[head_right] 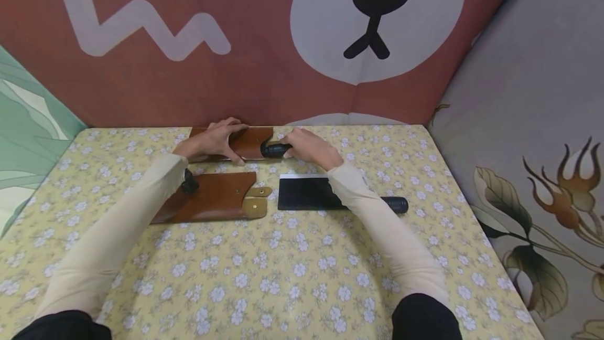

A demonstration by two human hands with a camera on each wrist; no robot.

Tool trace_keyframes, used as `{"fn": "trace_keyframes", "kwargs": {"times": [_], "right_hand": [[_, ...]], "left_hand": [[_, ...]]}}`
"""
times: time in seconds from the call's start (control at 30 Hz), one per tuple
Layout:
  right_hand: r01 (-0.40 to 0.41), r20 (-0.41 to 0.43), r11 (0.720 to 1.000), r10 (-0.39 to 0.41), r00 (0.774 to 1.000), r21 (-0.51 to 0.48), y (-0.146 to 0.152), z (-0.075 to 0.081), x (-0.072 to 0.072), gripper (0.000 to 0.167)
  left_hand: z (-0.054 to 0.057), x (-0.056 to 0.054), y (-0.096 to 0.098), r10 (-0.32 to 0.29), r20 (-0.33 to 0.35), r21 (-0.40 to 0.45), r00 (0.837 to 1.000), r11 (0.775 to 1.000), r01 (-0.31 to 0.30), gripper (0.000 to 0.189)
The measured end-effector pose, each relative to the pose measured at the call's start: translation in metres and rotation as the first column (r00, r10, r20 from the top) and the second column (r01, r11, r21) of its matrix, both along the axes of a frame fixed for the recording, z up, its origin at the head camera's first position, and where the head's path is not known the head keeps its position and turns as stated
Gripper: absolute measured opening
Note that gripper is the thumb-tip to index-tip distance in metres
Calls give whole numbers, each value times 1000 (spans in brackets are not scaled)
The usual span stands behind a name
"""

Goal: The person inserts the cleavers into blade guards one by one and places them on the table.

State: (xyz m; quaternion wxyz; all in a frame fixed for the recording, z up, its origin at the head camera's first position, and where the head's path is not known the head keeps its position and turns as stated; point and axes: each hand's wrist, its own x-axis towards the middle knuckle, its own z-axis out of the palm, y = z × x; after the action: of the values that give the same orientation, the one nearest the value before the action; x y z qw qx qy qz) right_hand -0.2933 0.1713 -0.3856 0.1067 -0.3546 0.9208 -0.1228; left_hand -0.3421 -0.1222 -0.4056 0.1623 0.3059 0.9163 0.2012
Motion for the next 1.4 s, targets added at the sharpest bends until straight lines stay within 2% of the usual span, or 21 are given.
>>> {"fn": "trace_keyframes", "kwargs": {"times": [0.33,0.53,0.7,0.93,1.13,1.4], "right_hand": [[15,1,1000,-15,1000,-4,-3,0,1,33],[11,7,997,-11,1000,-80,3,-5,3,30],[32,5,994,-32,999,-104,7,-8,5,35],[84,-35,995,-86,996,-46,14,-4,12,46],[63,-91,997,-66,994,-41,22,-2,16,48],[43,-119,997,-50,992,-59,32,-3,18,55]], "left_hand": [[4,2,-1,10,31,-27,999,1000,-9,116],[4,2,-3,22,68,-57,997,998,-18,117],[2,3,-3,17,56,-61,998,998,-14,118],[5,7,-3,20,43,-53,999,998,-18,116],[3,11,-4,13,8,-25,1000,1000,-12,114],[1,16,-6,6,-33,19,999,1000,-5,113]]}}
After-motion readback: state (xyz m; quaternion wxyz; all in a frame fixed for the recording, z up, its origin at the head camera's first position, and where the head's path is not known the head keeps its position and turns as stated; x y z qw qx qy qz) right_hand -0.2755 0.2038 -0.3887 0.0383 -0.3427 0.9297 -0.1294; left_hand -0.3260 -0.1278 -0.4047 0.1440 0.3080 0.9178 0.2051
